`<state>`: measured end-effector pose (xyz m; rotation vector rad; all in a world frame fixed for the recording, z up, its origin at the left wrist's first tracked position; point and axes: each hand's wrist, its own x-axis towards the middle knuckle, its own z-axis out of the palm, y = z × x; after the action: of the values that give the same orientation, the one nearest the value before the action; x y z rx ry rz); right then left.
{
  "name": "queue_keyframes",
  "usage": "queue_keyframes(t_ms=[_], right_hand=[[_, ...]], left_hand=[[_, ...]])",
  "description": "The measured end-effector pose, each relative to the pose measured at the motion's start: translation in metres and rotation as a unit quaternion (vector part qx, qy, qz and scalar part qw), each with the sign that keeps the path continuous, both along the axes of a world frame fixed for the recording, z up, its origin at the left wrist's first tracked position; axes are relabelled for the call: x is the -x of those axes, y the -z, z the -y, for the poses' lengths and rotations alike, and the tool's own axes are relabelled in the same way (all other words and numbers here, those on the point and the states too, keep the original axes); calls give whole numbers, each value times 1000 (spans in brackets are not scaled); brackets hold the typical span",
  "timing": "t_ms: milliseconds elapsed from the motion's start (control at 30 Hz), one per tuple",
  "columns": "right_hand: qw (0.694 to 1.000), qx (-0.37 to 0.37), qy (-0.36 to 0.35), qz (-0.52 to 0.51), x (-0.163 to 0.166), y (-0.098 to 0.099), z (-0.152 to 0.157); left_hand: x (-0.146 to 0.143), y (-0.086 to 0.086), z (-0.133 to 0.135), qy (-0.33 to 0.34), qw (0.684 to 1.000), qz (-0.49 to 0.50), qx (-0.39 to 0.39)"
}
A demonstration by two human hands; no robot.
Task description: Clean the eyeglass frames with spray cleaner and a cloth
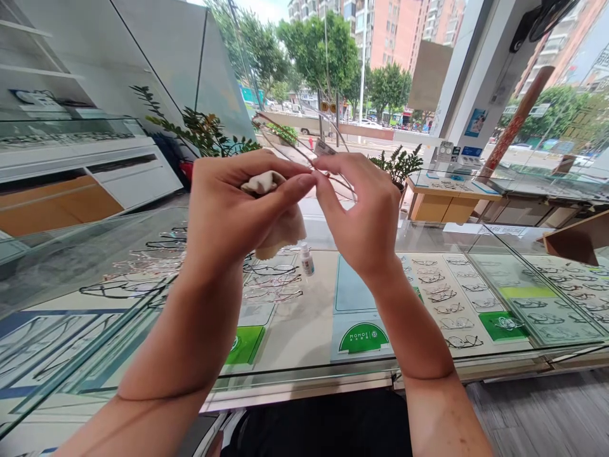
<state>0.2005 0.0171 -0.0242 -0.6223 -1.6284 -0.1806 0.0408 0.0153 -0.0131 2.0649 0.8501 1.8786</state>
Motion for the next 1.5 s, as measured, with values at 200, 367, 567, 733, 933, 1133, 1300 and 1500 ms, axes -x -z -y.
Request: queue_keyframes(t_ms=[200,367,567,733,933,1133,1300,1500], right_hand=[[997,-12,26,78,3,2,1],[992,5,39,120,8,6,2],[991,35,-15,129,9,9,1],[991,70,-74,93,3,23,-4],[968,231,-57,-84,-6,100,-57],[893,416,-97,-141,1,161,-94],[855,484,-162,-89,23,180,-92],[861,490,-138,-7,29,188,-88]], left_hand=[[1,1,-1,4,999,34,21],[5,1,-5,-19,999,43,14],[17,-1,-10,-63,998,7,28],[51,18,-36,-136,985,-74,71],[89,78,-89,-164,939,-247,173],[100,123,-113,-211,857,-385,270],[103,136,-122,-223,828,-429,283],[103,145,-126,-206,831,-424,295]])
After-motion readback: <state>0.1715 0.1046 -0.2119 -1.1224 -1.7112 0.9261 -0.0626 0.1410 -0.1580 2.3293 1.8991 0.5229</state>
